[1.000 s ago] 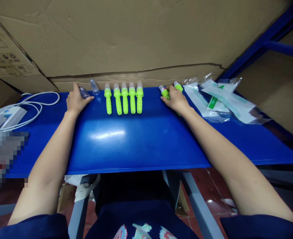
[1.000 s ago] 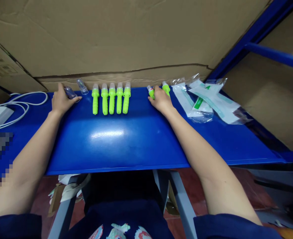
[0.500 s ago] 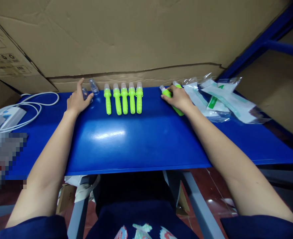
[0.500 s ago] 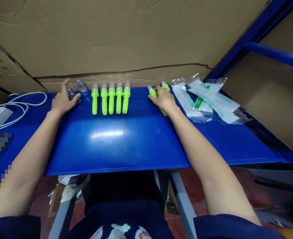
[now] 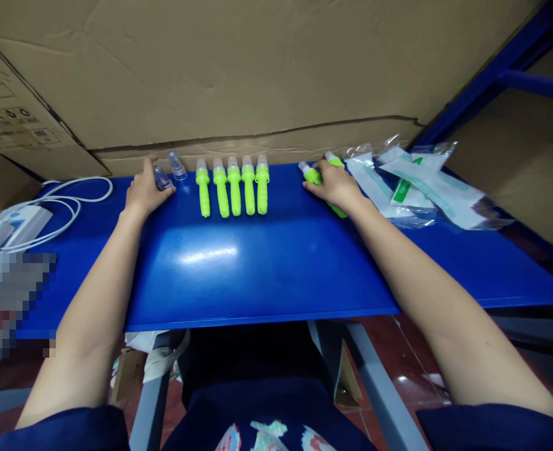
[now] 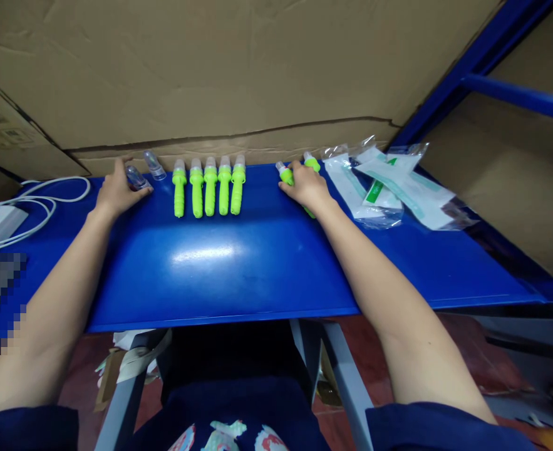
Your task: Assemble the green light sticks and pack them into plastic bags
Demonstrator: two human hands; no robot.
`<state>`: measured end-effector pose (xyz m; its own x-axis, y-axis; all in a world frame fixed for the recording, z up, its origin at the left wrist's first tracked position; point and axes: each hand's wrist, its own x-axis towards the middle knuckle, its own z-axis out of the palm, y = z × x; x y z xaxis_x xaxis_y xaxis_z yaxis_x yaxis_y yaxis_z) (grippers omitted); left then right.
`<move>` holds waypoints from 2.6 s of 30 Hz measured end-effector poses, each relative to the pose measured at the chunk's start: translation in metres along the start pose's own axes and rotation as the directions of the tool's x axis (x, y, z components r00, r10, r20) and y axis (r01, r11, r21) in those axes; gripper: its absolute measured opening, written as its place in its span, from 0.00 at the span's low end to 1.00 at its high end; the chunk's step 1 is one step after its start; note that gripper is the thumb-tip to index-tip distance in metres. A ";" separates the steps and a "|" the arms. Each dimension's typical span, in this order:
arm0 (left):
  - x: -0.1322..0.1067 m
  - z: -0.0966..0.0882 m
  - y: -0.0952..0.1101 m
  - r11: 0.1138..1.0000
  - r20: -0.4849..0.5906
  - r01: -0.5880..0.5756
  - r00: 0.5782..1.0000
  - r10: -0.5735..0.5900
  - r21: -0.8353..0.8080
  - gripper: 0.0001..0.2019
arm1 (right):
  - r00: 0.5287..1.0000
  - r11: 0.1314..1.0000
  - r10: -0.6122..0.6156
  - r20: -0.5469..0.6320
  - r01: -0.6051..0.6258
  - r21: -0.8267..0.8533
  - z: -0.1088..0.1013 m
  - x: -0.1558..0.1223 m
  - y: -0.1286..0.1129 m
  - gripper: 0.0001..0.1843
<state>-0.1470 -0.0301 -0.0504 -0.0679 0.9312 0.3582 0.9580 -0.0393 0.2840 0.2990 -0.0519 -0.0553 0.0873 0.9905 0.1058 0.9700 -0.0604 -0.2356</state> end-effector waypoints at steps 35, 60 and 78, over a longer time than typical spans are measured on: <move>-0.023 0.032 0.081 0.703 -0.353 -0.599 0.799 0.487 -0.384 0.27 | 0.920 0.938 -0.328 -0.214 0.344 0.043 0.004 -0.005 -0.008 0.28; -0.035 0.032 0.097 0.727 -0.138 -0.670 0.742 0.656 -0.152 0.23 | 0.595 0.616 -0.764 -0.250 0.788 -0.008 0.010 -0.036 -0.054 0.24; -0.052 0.030 0.121 0.645 -0.057 -0.731 0.670 0.740 -0.223 0.28 | 0.612 0.574 -0.735 -0.293 0.791 0.212 0.036 -0.022 -0.049 0.22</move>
<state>-0.0192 -0.0727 -0.0613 0.6475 0.5741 0.5011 0.6053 -0.7870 0.1196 0.2411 -0.0666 -0.0808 -0.5927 0.6147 0.5205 0.5782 0.7746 -0.2564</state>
